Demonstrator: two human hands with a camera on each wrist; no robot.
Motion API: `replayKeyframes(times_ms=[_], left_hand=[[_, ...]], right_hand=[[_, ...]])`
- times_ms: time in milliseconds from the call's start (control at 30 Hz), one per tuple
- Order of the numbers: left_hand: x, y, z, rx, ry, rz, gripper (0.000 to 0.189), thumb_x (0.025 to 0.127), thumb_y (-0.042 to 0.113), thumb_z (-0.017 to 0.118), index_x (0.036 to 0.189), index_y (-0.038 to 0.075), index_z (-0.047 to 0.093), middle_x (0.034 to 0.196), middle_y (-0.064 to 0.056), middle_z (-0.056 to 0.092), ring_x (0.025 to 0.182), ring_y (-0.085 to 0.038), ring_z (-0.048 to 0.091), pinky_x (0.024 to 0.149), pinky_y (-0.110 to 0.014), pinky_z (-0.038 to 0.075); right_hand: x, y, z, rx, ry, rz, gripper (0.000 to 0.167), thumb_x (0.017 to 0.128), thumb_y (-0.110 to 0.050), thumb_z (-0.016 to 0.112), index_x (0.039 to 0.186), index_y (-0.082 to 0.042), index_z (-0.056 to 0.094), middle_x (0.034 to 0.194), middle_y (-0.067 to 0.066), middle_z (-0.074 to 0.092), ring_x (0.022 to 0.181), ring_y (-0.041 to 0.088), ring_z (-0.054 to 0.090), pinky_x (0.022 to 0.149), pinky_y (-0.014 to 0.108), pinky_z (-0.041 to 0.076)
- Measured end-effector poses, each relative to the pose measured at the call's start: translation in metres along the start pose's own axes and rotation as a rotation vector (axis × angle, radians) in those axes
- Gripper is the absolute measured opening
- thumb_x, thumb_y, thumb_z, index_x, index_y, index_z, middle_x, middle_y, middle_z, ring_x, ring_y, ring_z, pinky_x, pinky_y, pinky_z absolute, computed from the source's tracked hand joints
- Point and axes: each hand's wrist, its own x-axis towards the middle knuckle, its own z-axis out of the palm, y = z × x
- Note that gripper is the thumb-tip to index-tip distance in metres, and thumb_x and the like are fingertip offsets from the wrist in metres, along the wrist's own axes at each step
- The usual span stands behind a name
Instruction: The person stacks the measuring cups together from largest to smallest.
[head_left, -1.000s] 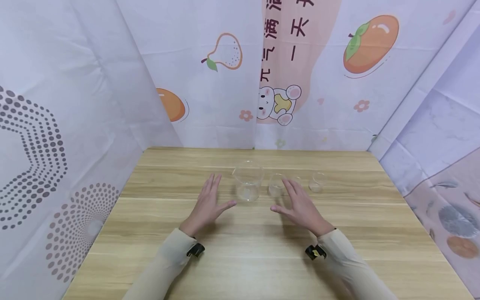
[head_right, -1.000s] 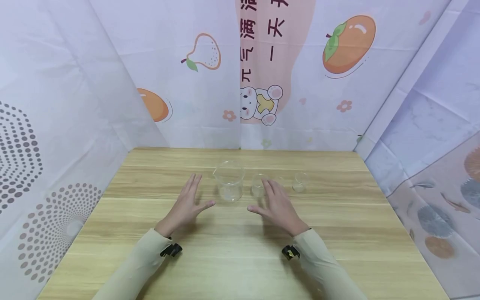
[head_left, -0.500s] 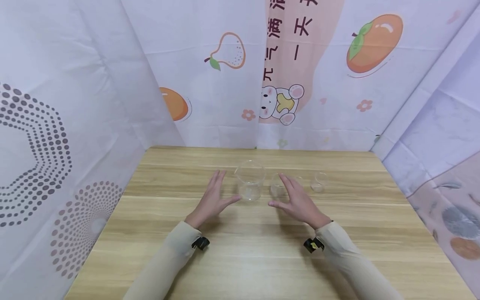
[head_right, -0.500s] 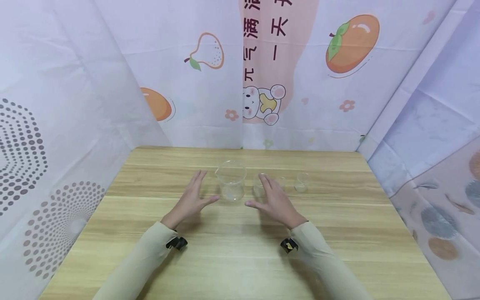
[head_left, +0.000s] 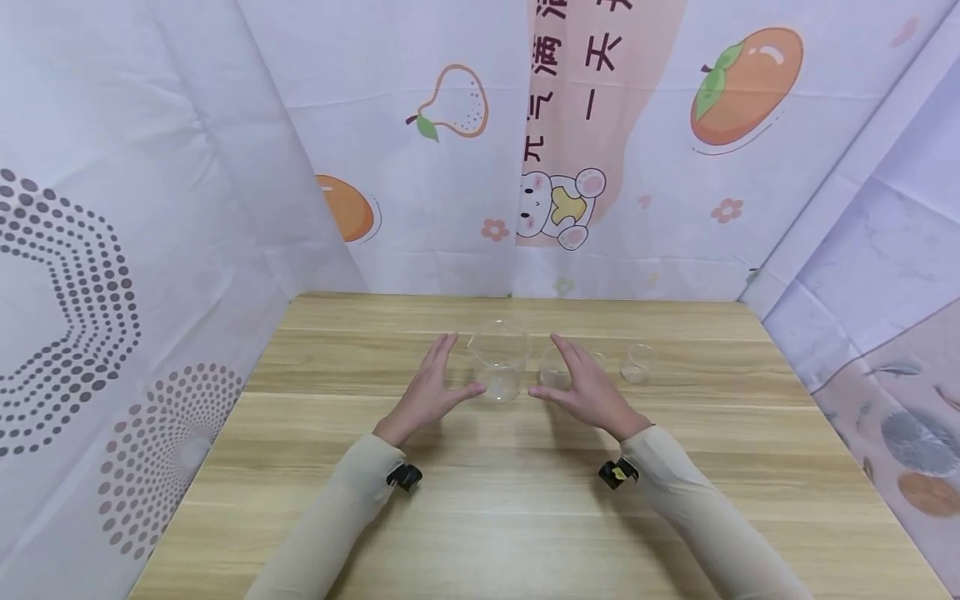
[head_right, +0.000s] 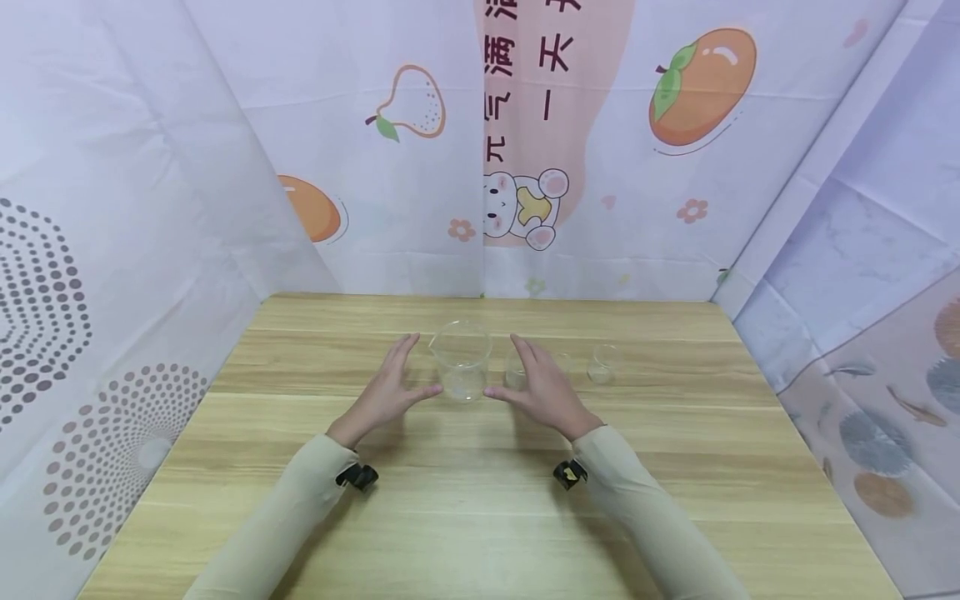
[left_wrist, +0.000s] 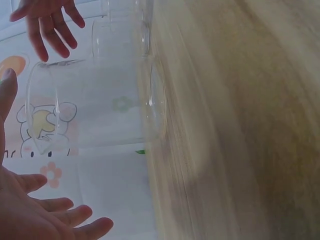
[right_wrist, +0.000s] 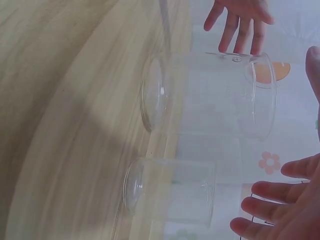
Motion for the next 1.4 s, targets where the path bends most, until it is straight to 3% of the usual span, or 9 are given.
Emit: replayKeyframes(times_ms=[600,867,1167,1400], left_hand=[[0.012,-0.002,0.005,-0.092,-0.006,0.028,0.101,0.080,0.039,0.080,0.156,0.010,0.019,0.161,-0.016,0.020,0.147,-0.039,0.024,0.116,-0.061,0.027],[0.018,-0.006,0.006,-0.069,-0.040,0.045,0.108,0.076,0.056,0.076,0.156,0.015,0.017,0.162,-0.014,0.019,0.147,-0.038,0.025,0.116,-0.060,0.028],[0.024,-0.008,0.007,-0.102,-0.054,0.039,0.101,0.081,0.040,0.078,0.156,0.014,0.017,0.161,-0.016,0.020,0.146,-0.040,0.025,0.116,-0.061,0.026],[0.028,-0.010,0.010,-0.136,-0.075,0.052,0.104,0.079,0.048,0.077,0.157,0.015,0.017,0.161,-0.015,0.021,0.147,-0.039,0.025,0.116,-0.062,0.026]], right_hand=[[0.020,0.000,0.001,0.067,-0.025,-0.016,0.097,0.081,-0.045,0.076,0.152,-0.001,0.025,0.154,0.023,0.034,0.142,0.041,0.033,0.117,0.057,0.030],[0.029,-0.003,0.004,0.098,-0.037,-0.001,0.099,0.080,-0.044,0.078,0.152,0.000,0.026,0.155,0.022,0.033,0.143,0.040,0.032,0.117,0.056,0.029],[0.040,-0.009,0.007,0.111,-0.055,0.028,0.103,0.077,-0.047,0.080,0.153,-0.002,0.025,0.155,0.020,0.033,0.142,0.040,0.034,0.115,0.057,0.032],[0.047,-0.010,0.010,0.182,-0.068,0.040,0.106,0.075,-0.043,0.083,0.153,-0.002,0.024,0.153,0.020,0.037,0.139,0.040,0.038,0.113,0.057,0.036]])
